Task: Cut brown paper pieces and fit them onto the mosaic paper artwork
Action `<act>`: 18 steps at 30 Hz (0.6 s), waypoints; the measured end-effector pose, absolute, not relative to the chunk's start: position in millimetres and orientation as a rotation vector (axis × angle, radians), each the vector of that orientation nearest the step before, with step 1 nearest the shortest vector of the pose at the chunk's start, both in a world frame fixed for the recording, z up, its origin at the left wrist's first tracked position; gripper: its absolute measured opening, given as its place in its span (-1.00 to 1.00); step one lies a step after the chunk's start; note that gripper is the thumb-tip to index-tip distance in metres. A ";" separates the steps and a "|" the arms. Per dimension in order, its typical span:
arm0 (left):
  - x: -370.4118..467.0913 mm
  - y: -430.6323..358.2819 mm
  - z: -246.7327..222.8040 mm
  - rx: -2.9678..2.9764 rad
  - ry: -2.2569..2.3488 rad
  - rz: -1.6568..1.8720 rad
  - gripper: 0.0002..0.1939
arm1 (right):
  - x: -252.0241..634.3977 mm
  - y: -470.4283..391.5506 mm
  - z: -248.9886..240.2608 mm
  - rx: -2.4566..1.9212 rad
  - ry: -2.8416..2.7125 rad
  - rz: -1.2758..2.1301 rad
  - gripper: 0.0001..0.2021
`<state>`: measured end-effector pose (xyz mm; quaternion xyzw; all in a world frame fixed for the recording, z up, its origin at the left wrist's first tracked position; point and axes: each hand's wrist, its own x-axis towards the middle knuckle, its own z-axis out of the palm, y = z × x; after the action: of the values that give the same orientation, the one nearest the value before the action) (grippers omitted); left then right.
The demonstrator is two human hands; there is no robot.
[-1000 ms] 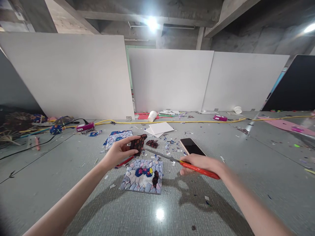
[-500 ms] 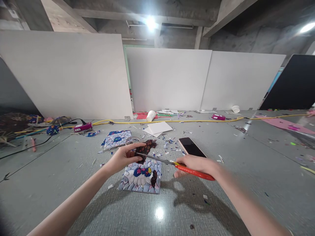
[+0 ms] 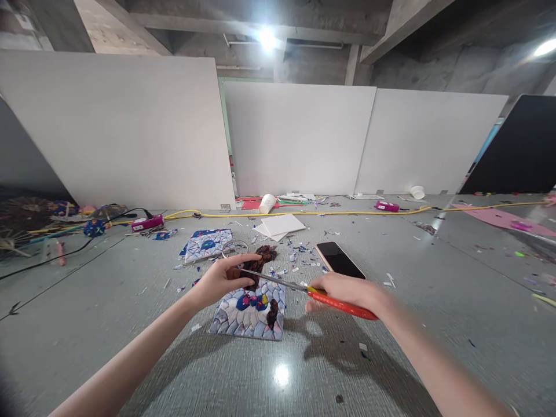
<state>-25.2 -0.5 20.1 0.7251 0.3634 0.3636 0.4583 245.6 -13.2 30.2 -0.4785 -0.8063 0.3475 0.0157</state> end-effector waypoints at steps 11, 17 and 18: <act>-26.2 3.3 14.2 1.791 0.888 0.881 -0.51 | 245.2 -11.2 27.4 -1.526 -2.523 1.030 -0.71; -28.8 3.5 19.0 1.731 0.899 0.933 -0.48 | 251.5 -11.6 33.9 -1.477 -2.549 0.992 -0.69; -30.3 4.8 19.7 1.720 0.901 0.961 -0.48 | 254.6 -12.3 37.3 -1.492 -2.534 0.991 -0.69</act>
<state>-30.3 4.8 19.7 0.7014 0.3675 0.3918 0.4684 254.6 -12.3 37.3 -0.4808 -0.8165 0.3192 0.0193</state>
